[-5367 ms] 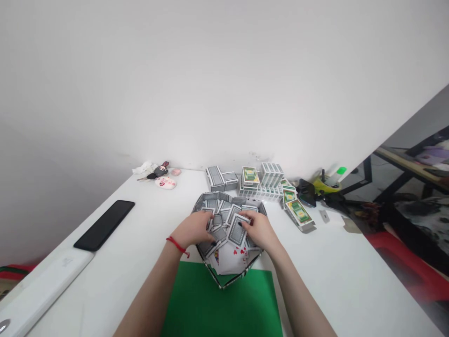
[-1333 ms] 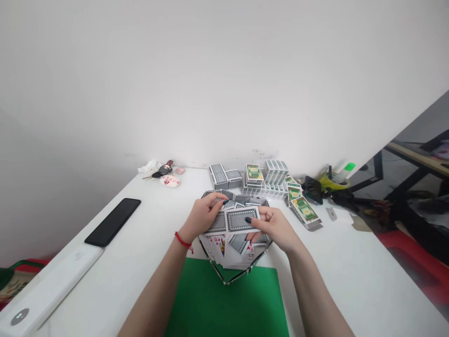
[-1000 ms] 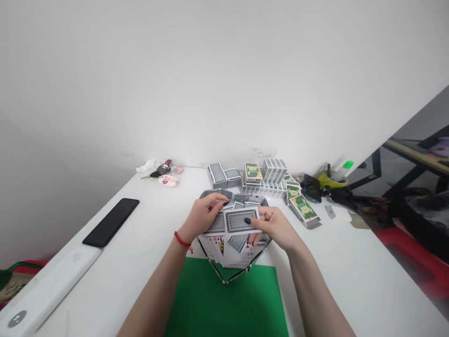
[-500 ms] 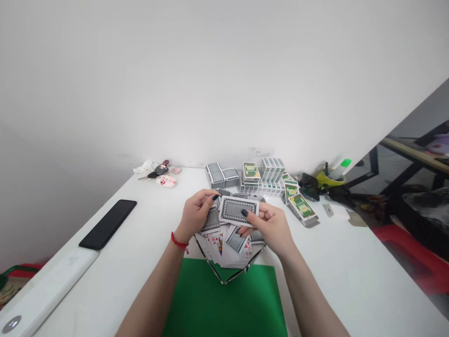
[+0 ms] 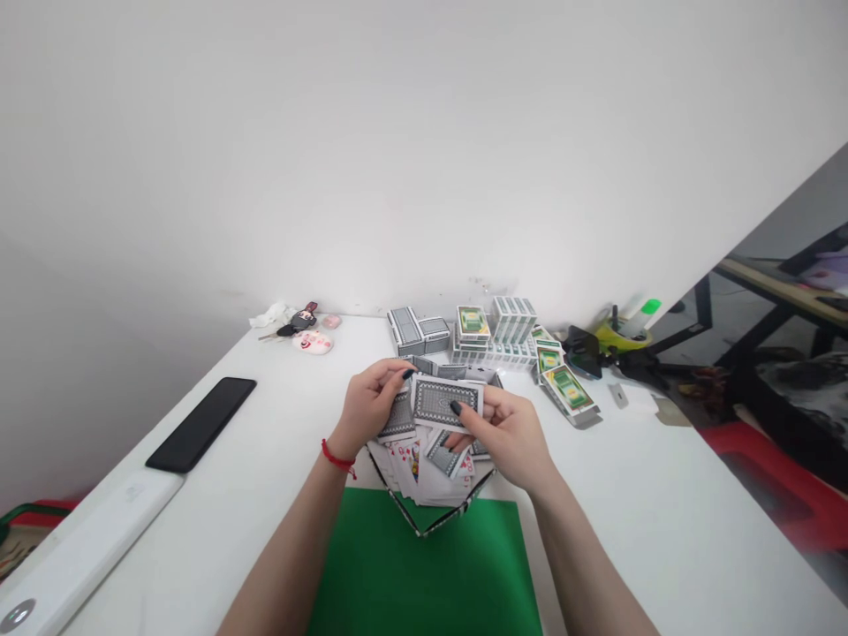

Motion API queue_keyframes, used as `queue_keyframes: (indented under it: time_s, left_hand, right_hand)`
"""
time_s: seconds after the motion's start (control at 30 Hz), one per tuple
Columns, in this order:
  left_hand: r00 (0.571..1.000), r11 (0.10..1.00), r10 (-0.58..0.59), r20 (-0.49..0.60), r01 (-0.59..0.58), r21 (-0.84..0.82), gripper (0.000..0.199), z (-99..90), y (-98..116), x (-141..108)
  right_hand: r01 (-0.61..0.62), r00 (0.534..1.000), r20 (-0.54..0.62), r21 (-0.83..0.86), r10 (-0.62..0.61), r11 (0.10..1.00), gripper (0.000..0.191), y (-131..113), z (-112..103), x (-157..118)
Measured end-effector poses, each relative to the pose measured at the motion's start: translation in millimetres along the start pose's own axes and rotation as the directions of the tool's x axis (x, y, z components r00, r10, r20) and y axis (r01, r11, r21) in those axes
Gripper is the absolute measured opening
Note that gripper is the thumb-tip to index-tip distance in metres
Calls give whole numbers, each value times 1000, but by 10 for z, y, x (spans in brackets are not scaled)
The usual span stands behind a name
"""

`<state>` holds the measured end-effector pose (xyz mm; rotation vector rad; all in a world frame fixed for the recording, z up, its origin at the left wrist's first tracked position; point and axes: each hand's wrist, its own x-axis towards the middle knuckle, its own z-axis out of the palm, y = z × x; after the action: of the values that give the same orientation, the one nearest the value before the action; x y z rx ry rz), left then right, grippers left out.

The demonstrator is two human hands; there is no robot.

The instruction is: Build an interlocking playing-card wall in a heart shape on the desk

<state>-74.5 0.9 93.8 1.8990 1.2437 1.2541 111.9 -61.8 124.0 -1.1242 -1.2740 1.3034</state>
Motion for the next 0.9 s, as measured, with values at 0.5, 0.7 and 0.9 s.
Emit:
queue_keyframes:
  time_s: [0.5,0.7,0.9]
  left_hand:
    - [1000,990,-14,-2,15,138,23,29,93,-14]
    - [979,983,-185,-85,184,-22,27,41,94,30]
    - [843,614,-421,335,537,-579,42,30,179,45]
  right_hand:
    - [-184,962,192,-71,195,980,20,51,6,36]
    - [-196,968,172,53,184,979,28,177,24,112]
    - [-121,992,37,106,117,987,33,211,-8,162]
